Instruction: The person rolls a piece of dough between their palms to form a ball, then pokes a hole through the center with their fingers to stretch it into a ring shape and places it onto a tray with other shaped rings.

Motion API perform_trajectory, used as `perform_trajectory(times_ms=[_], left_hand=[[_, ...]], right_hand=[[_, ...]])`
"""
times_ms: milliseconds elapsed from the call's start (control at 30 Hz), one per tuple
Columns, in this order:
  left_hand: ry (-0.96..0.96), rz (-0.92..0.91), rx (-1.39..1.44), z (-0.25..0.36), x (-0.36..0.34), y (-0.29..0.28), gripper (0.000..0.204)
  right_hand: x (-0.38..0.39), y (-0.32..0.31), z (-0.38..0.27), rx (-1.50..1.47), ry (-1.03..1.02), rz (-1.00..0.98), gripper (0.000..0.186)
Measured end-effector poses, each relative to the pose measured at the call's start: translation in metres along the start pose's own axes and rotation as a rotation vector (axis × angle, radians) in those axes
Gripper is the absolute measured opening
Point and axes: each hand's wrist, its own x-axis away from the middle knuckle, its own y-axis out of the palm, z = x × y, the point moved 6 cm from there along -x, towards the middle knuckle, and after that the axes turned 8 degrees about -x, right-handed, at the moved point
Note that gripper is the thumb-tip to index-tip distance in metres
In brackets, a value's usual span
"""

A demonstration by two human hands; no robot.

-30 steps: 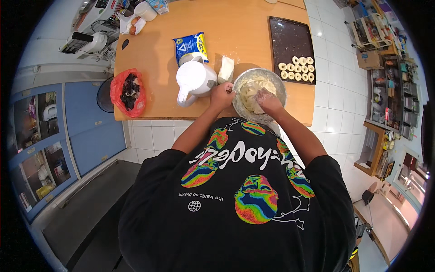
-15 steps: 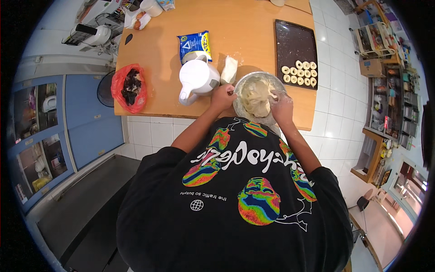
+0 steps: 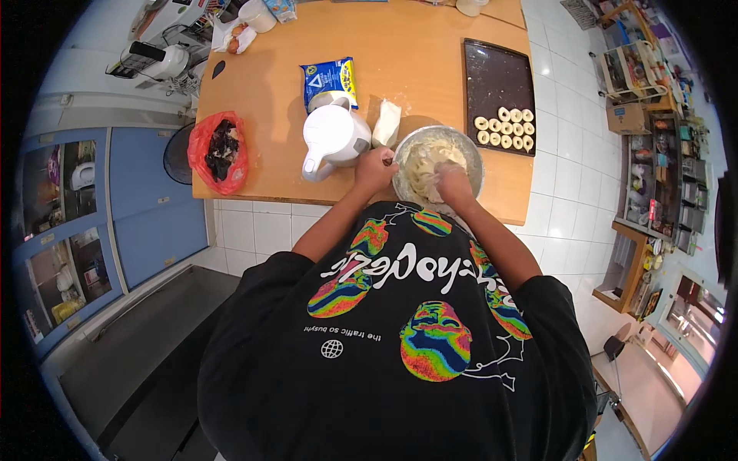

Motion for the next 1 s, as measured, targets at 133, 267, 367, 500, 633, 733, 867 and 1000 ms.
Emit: perform_trajectory(times_ms=[133, 267, 367, 500, 633, 733, 867, 1000], left_hand=[[-0.006, 0.001, -0.018, 0.003, 0.001, -0.002, 0.023], [-0.017, 0.043, 0.011, -0.003, 0.002, 0.000, 0.025], [0.032, 0.062, 0.044, -0.004, 0.003, -0.002, 0.025], [0.030, 0.068, 0.012, 0.006, 0.000, -0.006, 0.025], [0.056, 0.100, -0.068, 0.008, 0.000, -0.008, 0.025], [-0.006, 0.088, 0.017, -0.004, -0.001, -0.003, 0.025], [0.015, 0.070, -0.073, 0.011, 0.003, -0.011, 0.025], [-0.018, 0.077, -0.047, 0.007, 0.005, -0.012, 0.023]], right_hand=[[0.010, -0.009, 0.052, -0.450, 0.276, 0.169, 0.025], [0.028, -0.060, 0.034, -0.351, 0.318, 0.329, 0.033], [0.027, -0.062, 0.011, -0.271, -0.043, 0.250, 0.034], [0.016, -0.001, 0.023, 0.032, -0.369, 0.116, 0.028], [0.003, 0.001, 0.019, 0.138, -0.441, 0.033, 0.027], [-0.006, -0.015, 0.006, 0.107, -0.342, -0.116, 0.031], [-0.004, -0.029, 0.020, -0.225, -0.066, -0.064, 0.035], [-0.005, -0.047, 0.019, -0.266, 0.053, -0.006, 0.030]])
